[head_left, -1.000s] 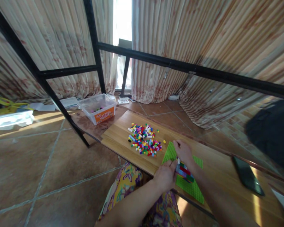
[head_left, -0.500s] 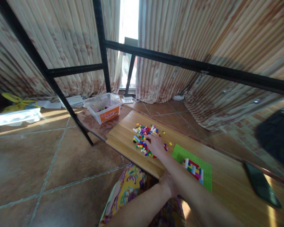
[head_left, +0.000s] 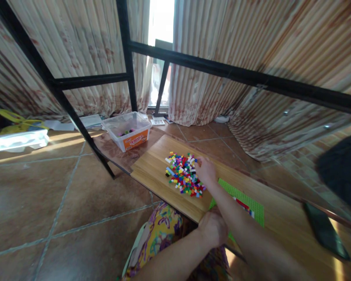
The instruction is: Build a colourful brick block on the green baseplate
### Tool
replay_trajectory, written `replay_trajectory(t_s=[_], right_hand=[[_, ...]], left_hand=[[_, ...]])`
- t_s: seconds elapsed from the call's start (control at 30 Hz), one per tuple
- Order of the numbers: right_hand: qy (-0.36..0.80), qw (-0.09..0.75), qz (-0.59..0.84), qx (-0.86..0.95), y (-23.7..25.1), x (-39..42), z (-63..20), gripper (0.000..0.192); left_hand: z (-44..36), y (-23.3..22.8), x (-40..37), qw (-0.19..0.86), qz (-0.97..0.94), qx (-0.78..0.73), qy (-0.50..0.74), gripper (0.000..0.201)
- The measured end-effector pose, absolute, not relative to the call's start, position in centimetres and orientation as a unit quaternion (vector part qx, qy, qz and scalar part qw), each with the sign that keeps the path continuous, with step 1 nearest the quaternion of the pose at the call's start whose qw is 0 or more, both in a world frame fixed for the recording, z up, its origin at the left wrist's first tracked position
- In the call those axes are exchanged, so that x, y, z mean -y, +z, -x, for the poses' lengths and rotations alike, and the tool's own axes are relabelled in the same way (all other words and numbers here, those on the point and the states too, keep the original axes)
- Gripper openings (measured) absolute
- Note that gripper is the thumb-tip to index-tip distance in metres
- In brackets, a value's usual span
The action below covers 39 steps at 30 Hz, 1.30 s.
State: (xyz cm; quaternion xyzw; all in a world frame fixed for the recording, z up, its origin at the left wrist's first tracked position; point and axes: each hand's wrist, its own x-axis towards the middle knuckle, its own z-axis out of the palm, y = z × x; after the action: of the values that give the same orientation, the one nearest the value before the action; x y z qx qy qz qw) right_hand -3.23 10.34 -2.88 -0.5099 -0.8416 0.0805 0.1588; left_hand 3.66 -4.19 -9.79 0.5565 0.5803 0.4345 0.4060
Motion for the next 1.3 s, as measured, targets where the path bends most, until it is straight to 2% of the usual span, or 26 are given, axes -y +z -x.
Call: replay_trajectory(t_s=[0.3,0.63,0.77,0.97,1.3], right_hand=[[0.08,0.076,0.478,0.871,-3.8,-12.3,4.4,0.039],[0.093,0.057,0.391,0.914,-3.1,-11.5,2.5,0.02],[0.102,0.026,0.403,0.909,-2.9,-11.8,1.4,0.021],[0.07,0.055,0.474,0.876,-3.0,-12.7,2.3,0.033],[0.099,0.066,0.476,0.871,-3.8,-12.9,3.8,0.027]], left_hand=[[-2.8,-9.3,4.1,0.343,-0.649,-0.563,0.379,0.031],[-2.1,-8.3,4.3,0.301,-0.686,-0.554,0.363,0.031],[-1.9,-7.9,4.4,0.283,-0.689,-0.572,0.345,0.033],[-1.9,-7.8,4.4,0.284,-0.69,-0.566,0.349,0.033],[-2.0,-7.9,4.2,0.292,-0.684,-0.568,0.352,0.035]])
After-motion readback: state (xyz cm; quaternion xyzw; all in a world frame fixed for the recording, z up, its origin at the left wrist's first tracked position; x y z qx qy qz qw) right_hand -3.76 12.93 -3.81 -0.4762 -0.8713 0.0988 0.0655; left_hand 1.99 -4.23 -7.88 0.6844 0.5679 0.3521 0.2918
